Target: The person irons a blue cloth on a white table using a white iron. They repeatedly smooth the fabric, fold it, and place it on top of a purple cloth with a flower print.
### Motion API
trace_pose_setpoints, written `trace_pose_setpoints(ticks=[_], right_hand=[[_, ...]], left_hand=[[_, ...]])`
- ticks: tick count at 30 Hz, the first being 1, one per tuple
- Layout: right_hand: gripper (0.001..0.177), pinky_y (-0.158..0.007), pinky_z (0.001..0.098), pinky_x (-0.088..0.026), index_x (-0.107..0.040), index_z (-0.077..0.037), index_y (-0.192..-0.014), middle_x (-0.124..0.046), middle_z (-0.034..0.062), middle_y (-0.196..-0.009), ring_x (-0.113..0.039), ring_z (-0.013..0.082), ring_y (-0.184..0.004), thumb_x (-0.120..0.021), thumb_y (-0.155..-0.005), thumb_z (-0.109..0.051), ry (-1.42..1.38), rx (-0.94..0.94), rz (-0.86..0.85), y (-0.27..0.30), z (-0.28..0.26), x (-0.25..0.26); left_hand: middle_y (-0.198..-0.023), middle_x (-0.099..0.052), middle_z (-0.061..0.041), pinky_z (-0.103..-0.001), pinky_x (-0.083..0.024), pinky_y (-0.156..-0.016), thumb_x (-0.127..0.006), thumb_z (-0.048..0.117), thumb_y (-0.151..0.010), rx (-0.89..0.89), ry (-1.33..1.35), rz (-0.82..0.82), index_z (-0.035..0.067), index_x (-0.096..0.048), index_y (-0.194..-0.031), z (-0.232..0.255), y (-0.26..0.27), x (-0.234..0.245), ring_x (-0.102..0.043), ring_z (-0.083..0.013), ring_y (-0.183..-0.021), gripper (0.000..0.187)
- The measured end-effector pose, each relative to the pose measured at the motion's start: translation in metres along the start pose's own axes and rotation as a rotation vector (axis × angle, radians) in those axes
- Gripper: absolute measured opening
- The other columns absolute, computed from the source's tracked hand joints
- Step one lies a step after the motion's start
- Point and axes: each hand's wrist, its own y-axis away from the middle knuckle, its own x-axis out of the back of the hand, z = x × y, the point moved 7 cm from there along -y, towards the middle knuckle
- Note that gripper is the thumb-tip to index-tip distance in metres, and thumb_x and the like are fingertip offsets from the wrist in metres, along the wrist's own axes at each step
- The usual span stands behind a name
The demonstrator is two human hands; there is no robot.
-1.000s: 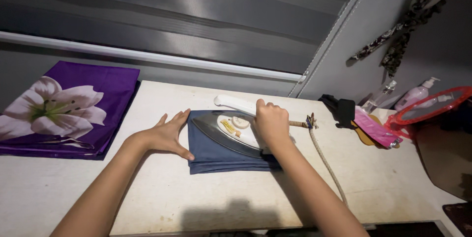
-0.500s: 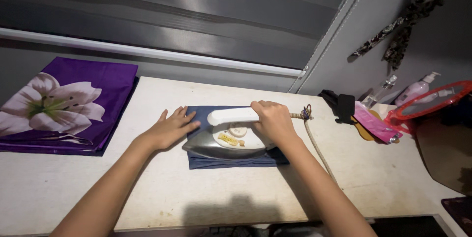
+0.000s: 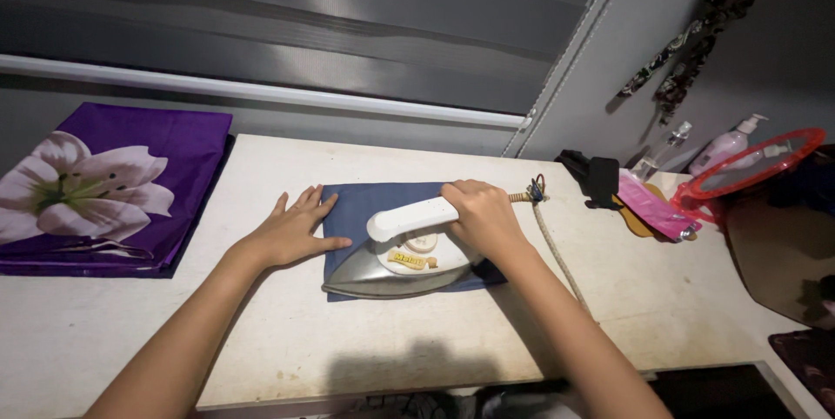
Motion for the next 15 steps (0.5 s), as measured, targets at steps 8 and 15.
trace_pose_setpoints(ticks=[8, 15], right_hand=[[0.019, -0.065, 0.0451, -0.053, -0.06, -0.006, -0.081, -0.066, 0.0105, -0.077, -0.068, 0.0336, -0.076, -0.074, -0.068, -0.009, 0.054, -0.089, -0.051, 0.013, 0.014, 0.01], [0.026, -0.064, 0.044, -0.054, -0.063, -0.006, -0.086, -0.066, 0.0096, -0.077, -0.068, 0.0324, -0.075, -0.072, -0.062, -0.006, 0.121, -0.117, -0.053, 0.034, 0.025, 0.024]], left_hand=[[-0.169, -0.008, -0.015, -0.049, -0.001, -0.127, -0.057, 0.084, -0.074, 0.012, -0.005, 0.0, 0.017, -0.023, -0.161, 0.001, 0.0, 0.001, -0.003, -0.0247, -0.158, 0.115], [-0.169, -0.009, -0.015, -0.049, -0.002, -0.127, -0.057, 0.085, -0.073, 0.009, -0.011, 0.013, 0.017, -0.024, -0.16, 0.0, 0.0, 0.001, -0.004, -0.0245, -0.158, 0.115]])
